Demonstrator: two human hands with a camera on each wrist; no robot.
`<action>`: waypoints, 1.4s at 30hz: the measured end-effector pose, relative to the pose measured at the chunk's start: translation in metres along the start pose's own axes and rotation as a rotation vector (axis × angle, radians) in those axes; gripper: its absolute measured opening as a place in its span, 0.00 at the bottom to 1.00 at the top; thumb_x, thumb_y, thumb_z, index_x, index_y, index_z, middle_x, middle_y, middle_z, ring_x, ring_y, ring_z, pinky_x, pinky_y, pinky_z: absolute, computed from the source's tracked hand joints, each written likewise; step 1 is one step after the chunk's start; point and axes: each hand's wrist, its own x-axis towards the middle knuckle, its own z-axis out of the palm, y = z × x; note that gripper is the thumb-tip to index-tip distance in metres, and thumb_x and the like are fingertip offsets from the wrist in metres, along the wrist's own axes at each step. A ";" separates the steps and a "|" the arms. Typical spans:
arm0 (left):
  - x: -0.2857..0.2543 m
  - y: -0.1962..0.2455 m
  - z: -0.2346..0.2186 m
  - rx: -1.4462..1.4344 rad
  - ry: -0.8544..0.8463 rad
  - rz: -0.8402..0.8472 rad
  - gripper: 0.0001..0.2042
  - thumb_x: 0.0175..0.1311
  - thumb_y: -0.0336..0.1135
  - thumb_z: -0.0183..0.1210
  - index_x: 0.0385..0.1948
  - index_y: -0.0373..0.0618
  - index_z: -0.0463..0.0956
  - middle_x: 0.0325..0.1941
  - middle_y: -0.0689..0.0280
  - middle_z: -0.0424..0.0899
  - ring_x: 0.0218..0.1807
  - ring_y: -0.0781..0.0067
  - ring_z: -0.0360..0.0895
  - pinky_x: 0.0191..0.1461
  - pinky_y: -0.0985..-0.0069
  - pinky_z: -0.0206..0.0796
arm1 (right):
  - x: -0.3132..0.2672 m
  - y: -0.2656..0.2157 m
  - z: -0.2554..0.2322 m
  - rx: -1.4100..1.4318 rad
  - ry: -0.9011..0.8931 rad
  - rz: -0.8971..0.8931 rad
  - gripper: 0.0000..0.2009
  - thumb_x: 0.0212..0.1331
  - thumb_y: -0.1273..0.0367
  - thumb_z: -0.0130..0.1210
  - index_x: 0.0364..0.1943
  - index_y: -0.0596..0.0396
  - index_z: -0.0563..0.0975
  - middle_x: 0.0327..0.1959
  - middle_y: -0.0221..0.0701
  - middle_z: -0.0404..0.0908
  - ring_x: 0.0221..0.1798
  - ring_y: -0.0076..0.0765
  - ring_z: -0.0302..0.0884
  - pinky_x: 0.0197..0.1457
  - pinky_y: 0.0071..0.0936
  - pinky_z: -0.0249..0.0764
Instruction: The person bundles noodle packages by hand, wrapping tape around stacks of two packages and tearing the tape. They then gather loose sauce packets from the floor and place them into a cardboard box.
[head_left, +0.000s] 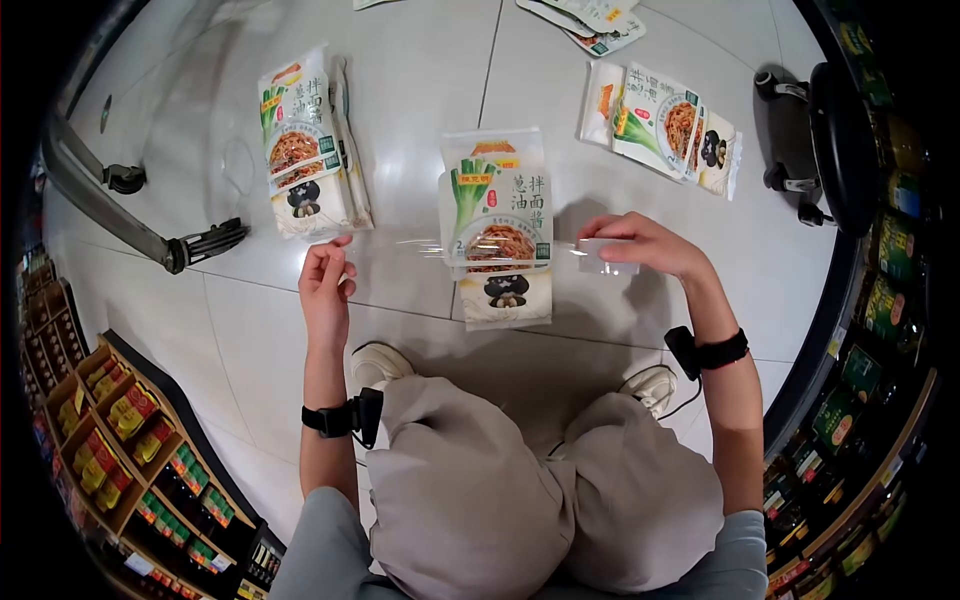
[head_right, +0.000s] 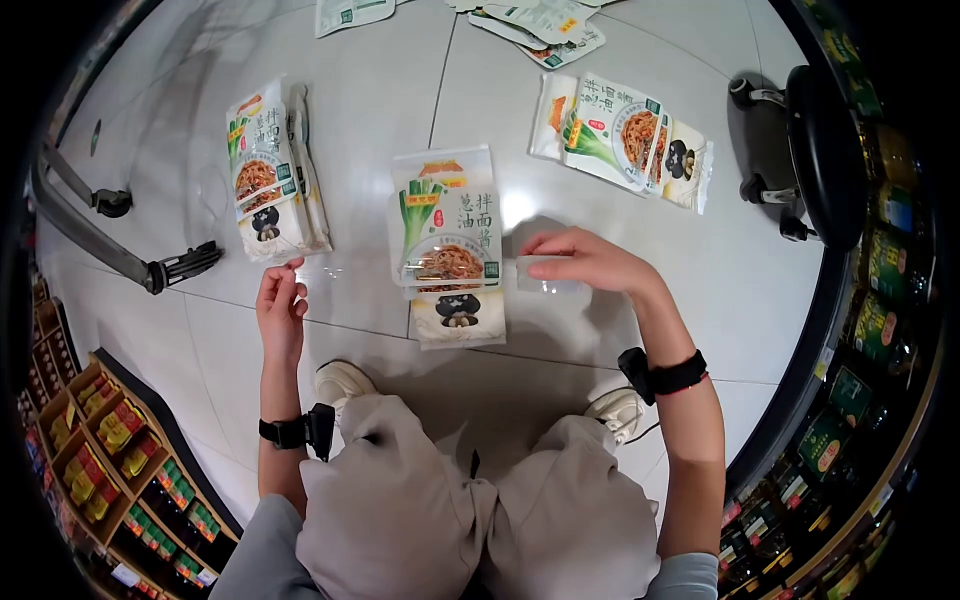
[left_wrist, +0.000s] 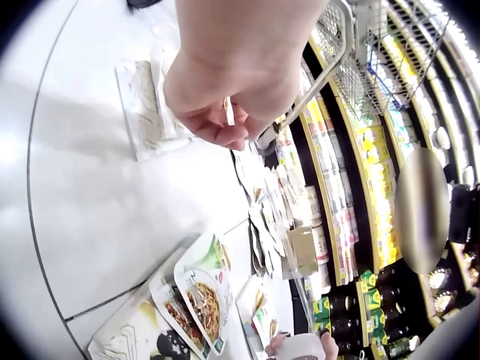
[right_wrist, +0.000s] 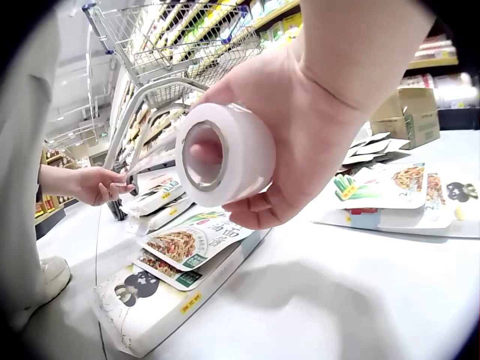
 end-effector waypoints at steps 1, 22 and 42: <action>0.001 -0.004 -0.005 -0.028 0.036 -0.020 0.04 0.65 0.34 0.50 0.30 0.48 0.68 0.47 0.64 0.75 0.27 0.89 0.67 0.23 0.91 0.53 | 0.004 0.004 0.001 0.014 -0.005 -0.012 0.13 0.52 0.62 0.55 0.29 0.61 0.76 0.46 0.36 0.74 0.46 0.27 0.70 0.49 0.24 0.64; 0.028 -0.025 0.022 -0.053 -0.121 -0.017 0.06 0.69 0.34 0.39 0.33 0.45 0.62 0.48 0.47 0.74 0.51 0.63 0.74 0.54 0.75 0.67 | 0.016 0.006 -0.015 -0.475 0.494 0.326 0.19 0.49 0.58 0.55 0.34 0.63 0.79 0.32 0.36 0.80 0.31 0.26 0.74 0.36 0.24 0.69; 0.021 -0.054 0.073 1.095 -0.149 0.475 0.12 0.59 0.36 0.53 0.44 0.46 0.75 0.48 0.56 0.73 0.48 0.55 0.72 0.48 0.67 0.67 | 0.067 0.049 0.022 -1.399 0.599 -0.242 0.06 0.46 0.68 0.51 0.29 0.48 0.75 0.28 0.26 0.76 0.37 0.32 0.73 0.46 0.32 0.65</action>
